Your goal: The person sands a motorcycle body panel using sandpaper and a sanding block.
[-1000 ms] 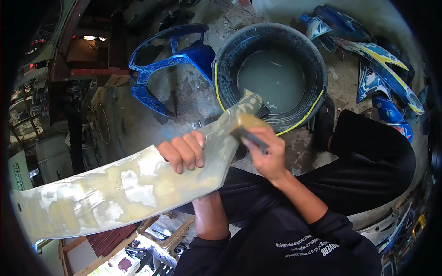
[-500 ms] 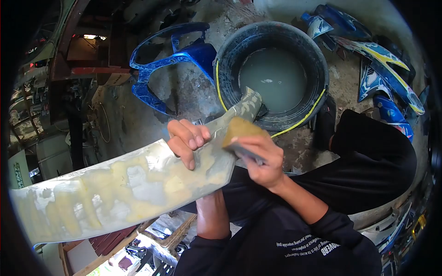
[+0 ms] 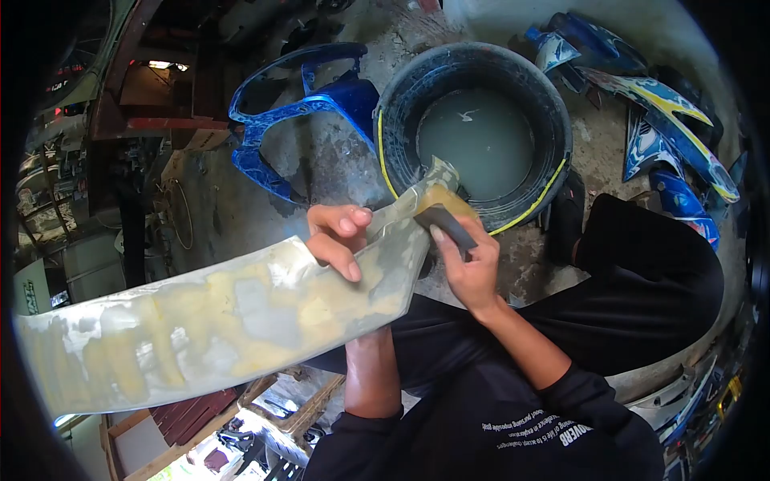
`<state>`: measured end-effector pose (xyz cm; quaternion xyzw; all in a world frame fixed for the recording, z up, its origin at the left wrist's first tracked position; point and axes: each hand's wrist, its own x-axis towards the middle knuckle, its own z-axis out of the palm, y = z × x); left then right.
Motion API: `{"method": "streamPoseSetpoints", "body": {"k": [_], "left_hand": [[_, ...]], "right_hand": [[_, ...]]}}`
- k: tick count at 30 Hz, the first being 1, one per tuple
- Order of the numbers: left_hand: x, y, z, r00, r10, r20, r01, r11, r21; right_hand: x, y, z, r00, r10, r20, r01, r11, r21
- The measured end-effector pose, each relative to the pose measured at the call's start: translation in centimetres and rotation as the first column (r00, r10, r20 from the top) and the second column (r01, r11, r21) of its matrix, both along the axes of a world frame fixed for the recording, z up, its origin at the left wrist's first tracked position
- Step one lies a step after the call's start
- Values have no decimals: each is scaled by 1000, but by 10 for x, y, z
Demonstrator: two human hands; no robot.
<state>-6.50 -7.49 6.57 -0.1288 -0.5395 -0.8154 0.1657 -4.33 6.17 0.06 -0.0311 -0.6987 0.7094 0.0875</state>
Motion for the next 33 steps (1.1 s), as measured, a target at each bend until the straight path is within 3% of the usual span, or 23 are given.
{"method": "streamPoseSetpoints", "body": {"k": [3, 6, 7, 9, 11, 12, 13, 16, 19, 20, 21, 24, 25, 27, 28, 30, 33], "left_hand": [[1, -1, 1, 998, -37, -43, 38, 999, 39], [2, -4, 4, 996, -65, -58, 72, 988, 133], [3, -5, 5, 996, -71, -51, 79, 981, 175], [3, -6, 8, 995, -63, -73, 78, 973, 219], [2, -10, 6, 996, -37, -79, 54, 971, 232], [2, -10, 5, 996, -33, -87, 53, 969, 240], [2, -11, 4, 996, -23, -91, 43, 972, 230], [2, -11, 6, 996, -3, -94, 25, 971, 239], [5, -14, 9, 997, 14, -82, 5, 974, 229], [3, -16, 9, 997, 29, -76, -13, 979, 204], [3, -17, 9, 996, 30, -85, -12, 978, 208], [4, -20, 8, 998, 41, -55, -25, 965, 263], [4, -22, 8, 998, 53, -31, -41, 957, 286], [5, -25, 4, 997, 70, -9, -64, 949, 310], [5, -27, 1, 998, 67, -16, -59, 946, 318], [4, -29, -2, 998, 61, -32, -48, 946, 322], [0, -20, -3, 993, 103, -54, -81, 945, 316]], "right_hand": [[-1, 0, 0, 997, 46, -63, -44, 999, 28], [-23, 6, -5, 987, 78, 143, -87, 995, 54], [-35, 5, -18, 988, 49, 146, -49, 999, -6], [-63, 12, -37, 965, -14, 262, 5, 999, 35], [-101, 26, -43, 865, -2, 502, -129, 966, 226], [-120, 27, -57, 894, -58, 445, -96, 944, 316], [-138, 26, -76, 918, -108, 383, -60, 914, 400], [-182, 27, -126, 859, -153, 489, -101, 886, 453], [-193, 33, -240, 788, -248, 564, -98, 853, 512], [-197, 37, -280, 627, -195, 755, 77, 979, 188], [-200, 37, -280, 463, -38, 885, 309, 943, -121], [-199, 30, -275, 390, -24, 921, 305, 946, -104], [-195, 27, -247, 389, -25, 921, 301, 948, -102], [-187, 22, -170, 388, 150, 910, 176, 956, -232], [-180, 20, -158, 388, 150, 909, 173, 957, -232], [-167, 15, -136, 686, 158, 710, 102, 945, -310], [-126, 12, -91, 761, 260, 594, -48, 936, -348]]}}
